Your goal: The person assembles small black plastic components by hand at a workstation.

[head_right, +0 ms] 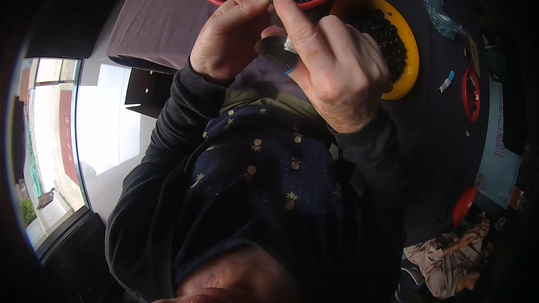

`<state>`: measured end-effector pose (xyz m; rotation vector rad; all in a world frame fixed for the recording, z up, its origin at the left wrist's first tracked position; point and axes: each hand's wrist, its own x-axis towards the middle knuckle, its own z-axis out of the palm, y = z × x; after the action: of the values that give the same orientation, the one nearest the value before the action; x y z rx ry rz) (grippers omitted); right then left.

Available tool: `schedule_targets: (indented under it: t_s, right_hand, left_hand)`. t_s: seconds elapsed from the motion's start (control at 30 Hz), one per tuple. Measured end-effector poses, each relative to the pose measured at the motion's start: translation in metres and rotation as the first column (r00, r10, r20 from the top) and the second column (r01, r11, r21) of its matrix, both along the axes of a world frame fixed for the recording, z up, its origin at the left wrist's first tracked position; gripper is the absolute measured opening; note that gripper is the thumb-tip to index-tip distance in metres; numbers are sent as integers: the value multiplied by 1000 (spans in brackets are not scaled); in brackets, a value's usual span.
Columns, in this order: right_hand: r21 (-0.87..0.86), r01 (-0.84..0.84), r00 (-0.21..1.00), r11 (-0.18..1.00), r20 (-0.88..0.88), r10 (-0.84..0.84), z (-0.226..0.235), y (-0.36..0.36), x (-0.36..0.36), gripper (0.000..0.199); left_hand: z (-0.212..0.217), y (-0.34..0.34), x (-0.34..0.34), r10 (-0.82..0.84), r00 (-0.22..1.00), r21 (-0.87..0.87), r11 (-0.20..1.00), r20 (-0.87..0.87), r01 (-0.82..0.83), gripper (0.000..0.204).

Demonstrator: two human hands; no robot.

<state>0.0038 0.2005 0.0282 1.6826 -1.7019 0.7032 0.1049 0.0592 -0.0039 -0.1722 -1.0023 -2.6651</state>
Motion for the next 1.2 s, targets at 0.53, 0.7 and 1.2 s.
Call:
schedule_targets:
  t_s: [0.53, 0.7, 1.2]
  right_hand:
    - [-4, 74, 990, 997, 123, -73, 11, -8, -8, 37]
    - [65, 103, 984, 993, 142, -111, 19, -5, -5, 41]
    - [108, 88, 983, 990, 154, -104, 20, -1, -6, 29]
  left_hand:
    - [5, 9, -1, 45, 996, -97, 994, -79, -53, 32]
    - [8, 14, 0, 111, 993, -143, 983, -45, -116, 32]
    - [9, 19, -1, 145, 989, -168, 976, 10, -142, 30]
